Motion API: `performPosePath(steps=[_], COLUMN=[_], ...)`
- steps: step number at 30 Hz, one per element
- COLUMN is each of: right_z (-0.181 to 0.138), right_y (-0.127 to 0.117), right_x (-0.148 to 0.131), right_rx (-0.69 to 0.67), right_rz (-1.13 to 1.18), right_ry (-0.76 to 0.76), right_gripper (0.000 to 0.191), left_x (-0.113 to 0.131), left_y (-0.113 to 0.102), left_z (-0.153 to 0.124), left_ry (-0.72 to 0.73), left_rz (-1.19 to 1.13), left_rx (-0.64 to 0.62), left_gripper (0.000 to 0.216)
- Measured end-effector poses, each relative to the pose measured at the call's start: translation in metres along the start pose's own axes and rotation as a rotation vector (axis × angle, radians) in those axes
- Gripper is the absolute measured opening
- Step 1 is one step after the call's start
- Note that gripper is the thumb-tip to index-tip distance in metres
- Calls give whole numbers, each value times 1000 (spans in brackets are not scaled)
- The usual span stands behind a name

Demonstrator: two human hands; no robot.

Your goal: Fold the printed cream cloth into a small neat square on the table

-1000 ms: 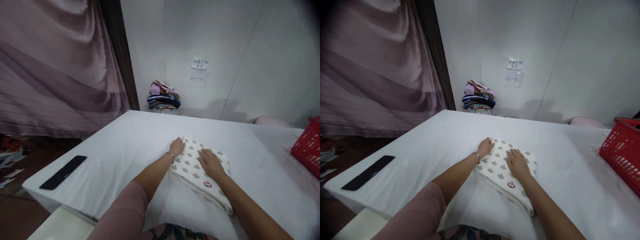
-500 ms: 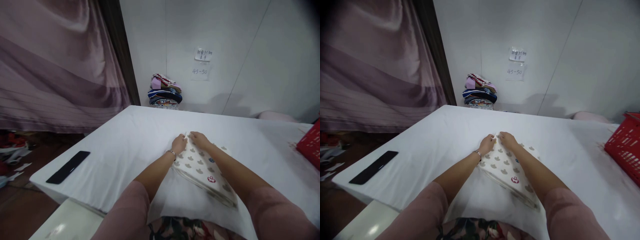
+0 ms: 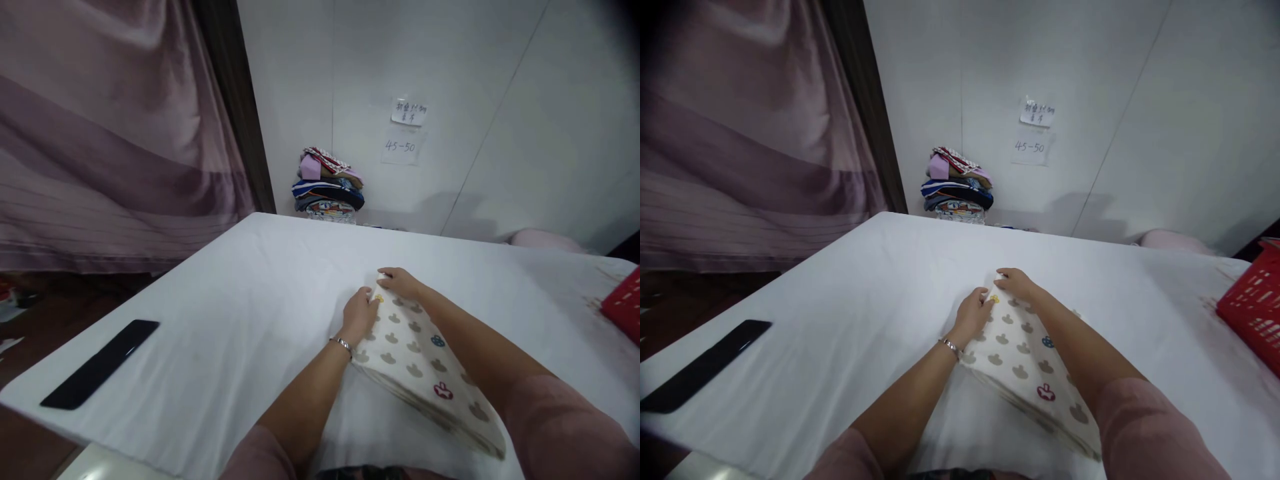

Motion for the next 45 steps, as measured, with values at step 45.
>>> performPosePath(steps=[45], right_z=[1], right_y=[-3], right_x=[-14], right_rx=[-55], right_rz=[-107], right_ry=[-12], right_gripper=[35], left_x=[9], left_y=[-21], left_z=[-38], left_ry=[13], left_rz=[-195], left_rx=[-207], left_gripper=[43])
Point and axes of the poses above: each hand's wrist, its own z-axis towards the middle knuckle, its own y-axis out of the palm, x = y × z, the point moved 1 cm from there along z, towards the middle knuckle, and after that the axes turned 5 degrees about y, right-handed, at the moved point
